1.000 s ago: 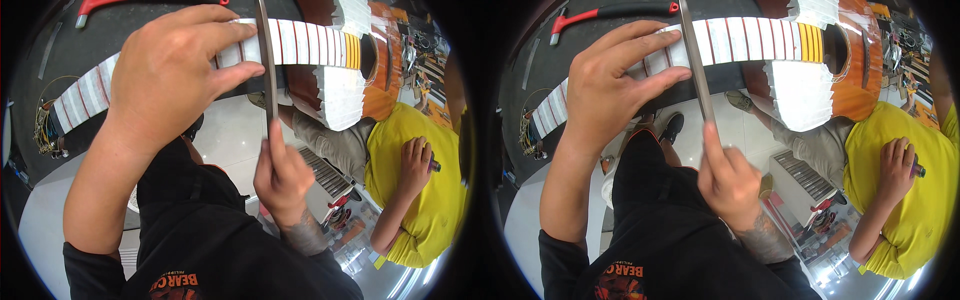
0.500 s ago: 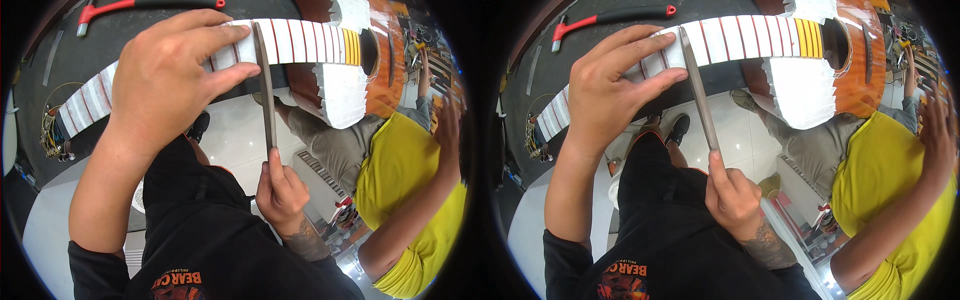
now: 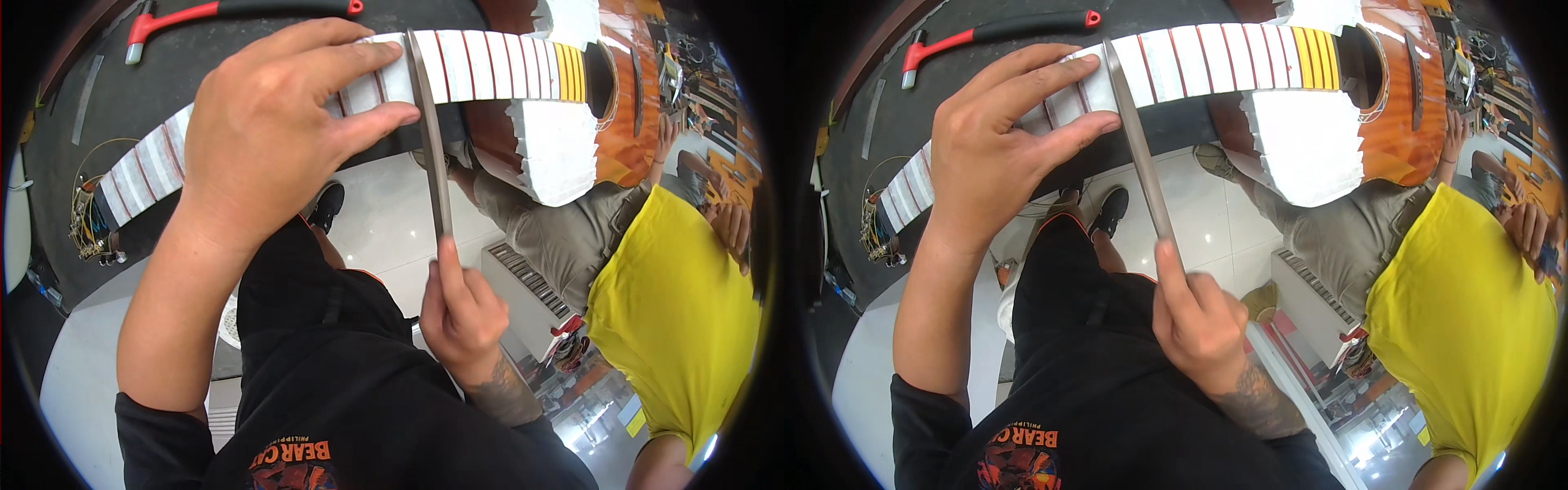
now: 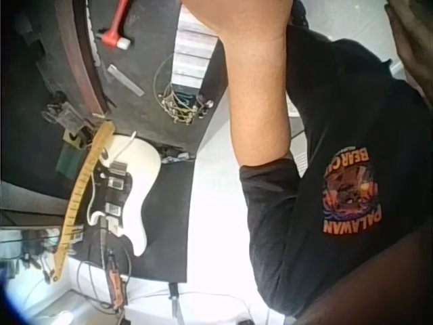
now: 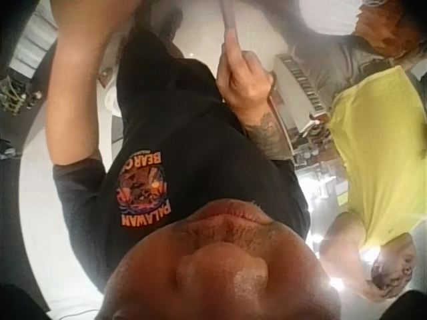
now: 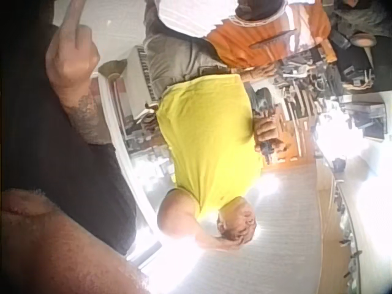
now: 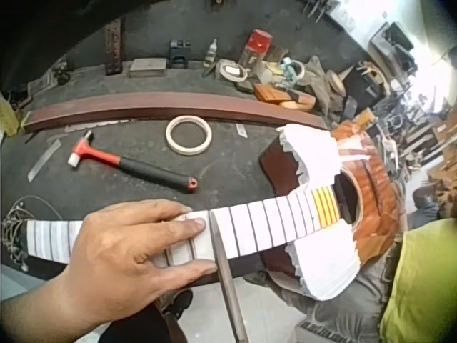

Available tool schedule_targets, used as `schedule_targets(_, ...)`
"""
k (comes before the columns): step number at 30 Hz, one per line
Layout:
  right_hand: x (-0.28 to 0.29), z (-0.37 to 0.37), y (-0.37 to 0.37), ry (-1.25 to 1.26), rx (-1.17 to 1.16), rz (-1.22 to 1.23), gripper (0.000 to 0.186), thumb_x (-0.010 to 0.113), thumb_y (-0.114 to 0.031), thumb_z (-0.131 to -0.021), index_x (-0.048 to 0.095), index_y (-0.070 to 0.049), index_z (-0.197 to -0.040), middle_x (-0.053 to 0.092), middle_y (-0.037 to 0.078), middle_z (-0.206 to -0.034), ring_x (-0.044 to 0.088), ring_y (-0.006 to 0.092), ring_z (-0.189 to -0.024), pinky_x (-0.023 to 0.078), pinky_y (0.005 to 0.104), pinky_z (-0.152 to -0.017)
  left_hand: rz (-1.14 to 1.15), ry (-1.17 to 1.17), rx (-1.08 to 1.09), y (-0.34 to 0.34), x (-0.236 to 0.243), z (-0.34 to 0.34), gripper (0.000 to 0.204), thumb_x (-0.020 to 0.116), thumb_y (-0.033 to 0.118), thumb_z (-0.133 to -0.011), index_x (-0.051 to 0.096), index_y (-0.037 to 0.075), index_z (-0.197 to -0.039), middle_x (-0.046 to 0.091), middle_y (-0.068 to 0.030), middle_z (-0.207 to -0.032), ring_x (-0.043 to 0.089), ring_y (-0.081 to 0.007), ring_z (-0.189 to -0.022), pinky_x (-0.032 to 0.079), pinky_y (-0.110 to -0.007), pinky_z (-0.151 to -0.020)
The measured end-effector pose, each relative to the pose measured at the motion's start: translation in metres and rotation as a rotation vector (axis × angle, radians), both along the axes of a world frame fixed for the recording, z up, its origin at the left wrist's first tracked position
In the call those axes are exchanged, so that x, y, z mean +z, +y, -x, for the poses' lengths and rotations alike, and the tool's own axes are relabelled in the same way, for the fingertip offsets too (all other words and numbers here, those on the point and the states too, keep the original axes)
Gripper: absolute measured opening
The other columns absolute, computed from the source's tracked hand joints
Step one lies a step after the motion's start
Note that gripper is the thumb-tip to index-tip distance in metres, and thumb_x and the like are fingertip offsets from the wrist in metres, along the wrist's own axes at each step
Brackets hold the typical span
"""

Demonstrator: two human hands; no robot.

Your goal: The person uses a file to smooth the frets on a guitar neck. The tool is moved back and forth along the metal frets while the neck is held steady.

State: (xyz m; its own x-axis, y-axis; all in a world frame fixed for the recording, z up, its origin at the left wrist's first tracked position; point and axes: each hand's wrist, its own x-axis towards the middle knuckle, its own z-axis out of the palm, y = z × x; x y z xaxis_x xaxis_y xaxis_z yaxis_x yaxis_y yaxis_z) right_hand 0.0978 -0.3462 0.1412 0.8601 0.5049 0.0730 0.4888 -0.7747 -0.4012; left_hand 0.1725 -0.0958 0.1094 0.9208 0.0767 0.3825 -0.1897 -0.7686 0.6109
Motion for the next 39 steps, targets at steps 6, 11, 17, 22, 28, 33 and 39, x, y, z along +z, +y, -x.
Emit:
schedule_targets(6, 0.006, -0.049, 0.036, 0.013, 0.023, -0.01, 0.049, 0.073, 0.004, -0.089, 0.068, -0.005, -0.137, 0.053, 0.007, -0.063, 0.053, 0.0217, -0.049, 0.047, 0.0336, -0.052, -0.01, 0.009, 0.013, 0.001, -0.002, 0.002, 0.043, 0.093, 0.023, -0.071, 0.08, 0.007, -0.109, 0.077, -0.009, -0.112, 0.075, -0.025, -0.094, 0.06, -0.033, -0.081)
schedule_targets(11, 0.0, -0.088, 0.066, -0.05, 0.016, -0.097, 0.043, 0.072, 0.003, -0.091, 0.071, -0.007, -0.134, 0.059, 0.011, -0.066, 0.057, 0.0227, -0.053, 0.05, 0.0321, -0.057, -0.003, 0.002, 0.021, 0.001, -0.003, 0.0, 0.044, 0.094, 0.021, -0.071, 0.08, 0.007, -0.11, 0.077, -0.0085, -0.112, 0.075, -0.0245, -0.094, 0.06, -0.033, -0.081)
schedule_targets(17, 0.001, -0.05, 0.024, -0.078, -0.024, -0.12, 0.054, 0.075, 0.005, -0.085, 0.068, -0.006, -0.138, 0.05, 0.003, -0.061, 0.05, 0.0184, -0.047, 0.044, 0.0353, -0.048, -0.005, 0.016, 0.025, -0.002, 0.005, -0.001, 0.043, 0.094, 0.022, -0.07, 0.081, 0.008, -0.108, 0.077, -0.0081, -0.111, 0.076, -0.0238, -0.094, 0.06, -0.032, -0.081)
schedule_targets(22, 0.004, 0.0, -0.007, 0.014, -0.025, -0.146, 0.054, 0.077, 0.006, -0.083, 0.068, -0.002, -0.135, 0.05, 0.003, -0.061, 0.049, 0.016, -0.045, 0.043, 0.0341, -0.045, -0.034, 0.017, 0.03, -0.003, 0.006, -0.001, 0.043, 0.095, 0.024, -0.07, 0.081, 0.008, -0.108, 0.078, -0.0085, -0.111, 0.076, -0.0233, -0.095, 0.06, -0.032, -0.081)
schedule_targets(28, 0.012, 0.017, -0.017, 0.062, -0.024, -0.09, 0.055, 0.078, 0.006, -0.08, 0.069, -0.003, -0.134, 0.05, 0.003, -0.063, 0.048, 0.0162, -0.044, 0.041, 0.034, -0.044, -0.049, -0.006, 0.003, 0.002, -0.001, 0.0, 0.044, 0.095, 0.023, -0.071, 0.081, 0.007, -0.109, 0.078, -0.0103, -0.112, 0.076, -0.0234, -0.096, 0.059, -0.032, -0.083)
schedule_targets(33, 0.01, -0.004, -0.005, 0.021, 0.005, -0.029, 0.06, 0.077, 0.002, -0.081, 0.067, -0.009, -0.139, 0.043, 0.002, -0.063, 0.047, 0.0196, -0.044, 0.042, 0.0361, -0.043, -0.037, 0.002, -0.038, 0.001, 0.002, -0.003, 0.042, 0.094, 0.019, -0.072, 0.081, 0.005, -0.109, 0.078, -0.0107, -0.112, 0.076, -0.0234, -0.097, 0.059, -0.032, -0.085)
schedule_targets(39, 0.001, -0.085, 0.06, -0.009, -0.022, -0.082, 0.053, 0.075, -0.004, -0.089, 0.067, -0.017, -0.14, 0.05, 0.005, -0.063, 0.052, 0.0246, -0.05, 0.045, 0.0373, -0.049, -0.013, 0.033, -0.03, -0.001, 0.002, -0.004, 0.044, 0.094, 0.014, -0.071, 0.08, 0.005, -0.112, 0.078, -0.0106, -0.113, 0.075, -0.0239, -0.1, 0.058, -0.032, -0.087)
